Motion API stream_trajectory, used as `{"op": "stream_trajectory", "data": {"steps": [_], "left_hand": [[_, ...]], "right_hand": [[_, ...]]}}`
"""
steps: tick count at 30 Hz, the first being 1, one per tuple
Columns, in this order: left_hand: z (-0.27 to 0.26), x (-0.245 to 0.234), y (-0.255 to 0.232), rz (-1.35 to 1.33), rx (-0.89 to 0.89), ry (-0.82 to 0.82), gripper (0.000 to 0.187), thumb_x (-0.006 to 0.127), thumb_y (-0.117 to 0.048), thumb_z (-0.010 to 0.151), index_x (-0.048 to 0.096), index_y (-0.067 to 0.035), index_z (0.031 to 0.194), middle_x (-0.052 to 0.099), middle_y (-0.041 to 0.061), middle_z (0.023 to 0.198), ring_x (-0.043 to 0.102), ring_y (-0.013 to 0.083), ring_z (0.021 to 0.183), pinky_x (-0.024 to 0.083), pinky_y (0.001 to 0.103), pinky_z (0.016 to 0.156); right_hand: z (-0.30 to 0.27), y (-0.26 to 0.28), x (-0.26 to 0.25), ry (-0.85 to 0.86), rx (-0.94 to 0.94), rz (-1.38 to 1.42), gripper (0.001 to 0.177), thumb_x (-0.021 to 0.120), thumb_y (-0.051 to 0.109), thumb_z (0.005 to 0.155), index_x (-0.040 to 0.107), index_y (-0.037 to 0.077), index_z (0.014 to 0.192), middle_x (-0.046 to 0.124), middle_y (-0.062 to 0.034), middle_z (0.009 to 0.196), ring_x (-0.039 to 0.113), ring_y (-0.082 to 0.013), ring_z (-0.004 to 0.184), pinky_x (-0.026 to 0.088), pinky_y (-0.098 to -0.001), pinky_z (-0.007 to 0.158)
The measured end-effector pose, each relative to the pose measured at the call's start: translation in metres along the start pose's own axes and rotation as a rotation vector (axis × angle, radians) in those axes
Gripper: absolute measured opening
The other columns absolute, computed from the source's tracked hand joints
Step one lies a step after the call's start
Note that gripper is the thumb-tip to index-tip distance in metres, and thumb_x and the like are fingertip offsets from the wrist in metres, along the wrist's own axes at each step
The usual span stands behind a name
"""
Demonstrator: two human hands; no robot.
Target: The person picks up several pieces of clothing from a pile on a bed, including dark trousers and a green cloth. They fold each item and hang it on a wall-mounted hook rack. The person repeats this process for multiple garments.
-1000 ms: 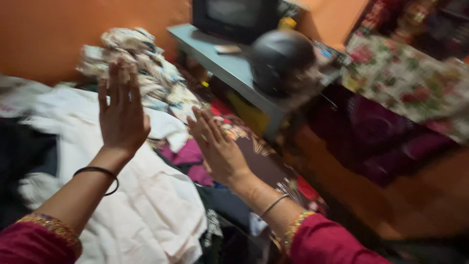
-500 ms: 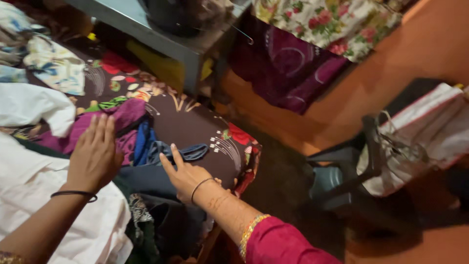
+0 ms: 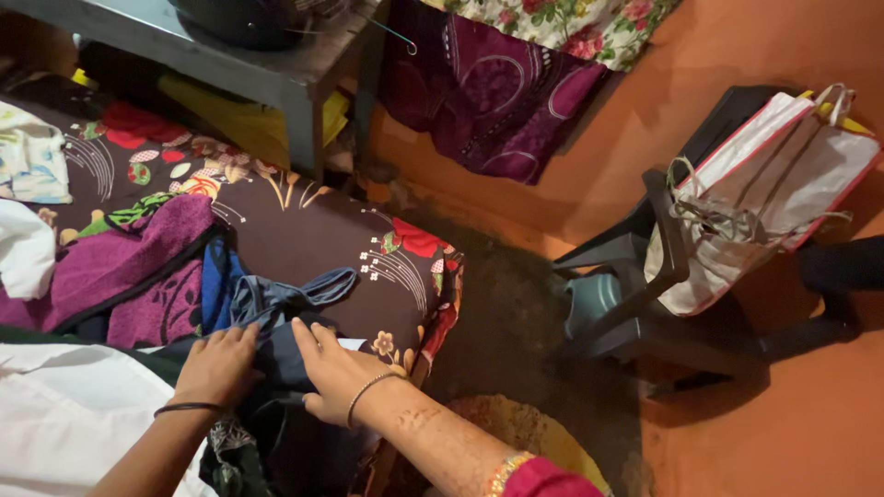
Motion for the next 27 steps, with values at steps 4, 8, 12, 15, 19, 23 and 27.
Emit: {"op": "stream_trajectory", "data": {"steps": [4, 8, 12, 15, 19, 23, 27], "left_hand": [[-0.001, -0.017, -0.006, 0.09, 0.014, 0.048, 0.015, 0.074, -0.027, 0.079, 0.075, -0.023, 0.093, 0.071, -0.003, 0.105, 0.065, 0.0182, 0.111, 0.052, 0.038, 0.096], [-0.002, -0.052, -0.011, 0.037, 0.025, -0.097, 0.004, 0.071, -0.02, 0.076, 0.073, -0.02, 0.079, 0.07, -0.001, 0.094, 0.067, 0.0202, 0.101, 0.053, 0.039, 0.086], [-0.026, -0.09, -0.001, -0.041, -0.025, -0.313, 0.007, 0.07, -0.02, 0.076, 0.069, -0.014, 0.08, 0.067, 0.004, 0.088, 0.067, 0.0256, 0.094, 0.053, 0.043, 0.081], [-0.045, -0.117, 0.021, -0.236, -0.181, -0.396, 0.005, 0.065, -0.015, 0.085, 0.07, -0.015, 0.083, 0.068, 0.005, 0.094, 0.066, 0.0292, 0.094, 0.053, 0.044, 0.082], [-0.066, -0.18, 0.044, -0.411, -0.165, -0.658, 0.006, 0.066, -0.01, 0.088, 0.07, -0.01, 0.085, 0.068, 0.011, 0.095, 0.066, 0.0341, 0.097, 0.053, 0.045, 0.081], [-0.082, -0.26, 0.072, -0.467, -0.1, -0.853, 0.005, 0.069, -0.005, 0.087, 0.072, -0.007, 0.089, 0.069, 0.012, 0.092, 0.067, 0.0341, 0.091, 0.052, 0.044, 0.081], [-0.104, -0.346, 0.101, -0.367, -0.108, -1.012, 0.007, 0.07, 0.0, 0.086, 0.074, -0.006, 0.088, 0.071, 0.013, 0.092, 0.068, 0.0344, 0.091, 0.052, 0.044, 0.083]], "right_hand": [[-0.008, 0.004, -0.008, -0.06, -0.042, 0.023, 0.099, 0.07, 0.022, 0.083, 0.013, 0.0, 0.161, 0.036, -0.0286, 0.156, 0.058, -0.0461, 0.122, 0.052, -0.047, 0.097], [-0.007, 0.008, -0.021, -0.068, -0.058, 0.027, 0.097, 0.07, 0.021, 0.084, 0.015, -0.002, 0.161, 0.037, -0.0292, 0.155, 0.061, -0.0446, 0.12, 0.053, -0.0469, 0.098], [-0.008, 0.017, -0.04, -0.137, -0.054, 0.056, 0.099, 0.074, 0.023, 0.083, 0.017, -0.002, 0.16, 0.038, -0.028, 0.154, 0.057, -0.0445, 0.125, 0.05, -0.0462, 0.1], [-0.003, 0.02, -0.053, -0.154, -0.013, 0.132, 0.1, 0.074, 0.022, 0.082, 0.017, -0.002, 0.16, 0.038, -0.0262, 0.155, 0.055, -0.0431, 0.129, 0.048, -0.044, 0.103], [0.009, 0.036, -0.074, -0.269, -0.072, 0.183, 0.1, 0.077, 0.023, 0.083, 0.017, -0.004, 0.159, 0.035, -0.0279, 0.158, 0.05, -0.0435, 0.135, 0.044, -0.0414, 0.109], [0.023, 0.073, -0.104, -0.45, -0.198, 0.216, 0.11, 0.087, 0.028, 0.076, 0.02, -0.008, 0.156, 0.039, -0.0316, 0.153, 0.044, -0.0449, 0.141, 0.039, -0.0427, 0.116], [0.043, 0.116, -0.138, -0.485, -0.226, 0.3, 0.115, 0.089, 0.032, 0.071, 0.023, -0.006, 0.158, 0.045, -0.03, 0.149, 0.047, -0.0423, 0.139, 0.041, -0.0419, 0.115]]}}
Point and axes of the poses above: each hand's wrist, its own z-axis towards the middle knuckle, its own x-axis out of the palm, y = z × x, the point moved 9 cm from there along z, towards the middle knuckle
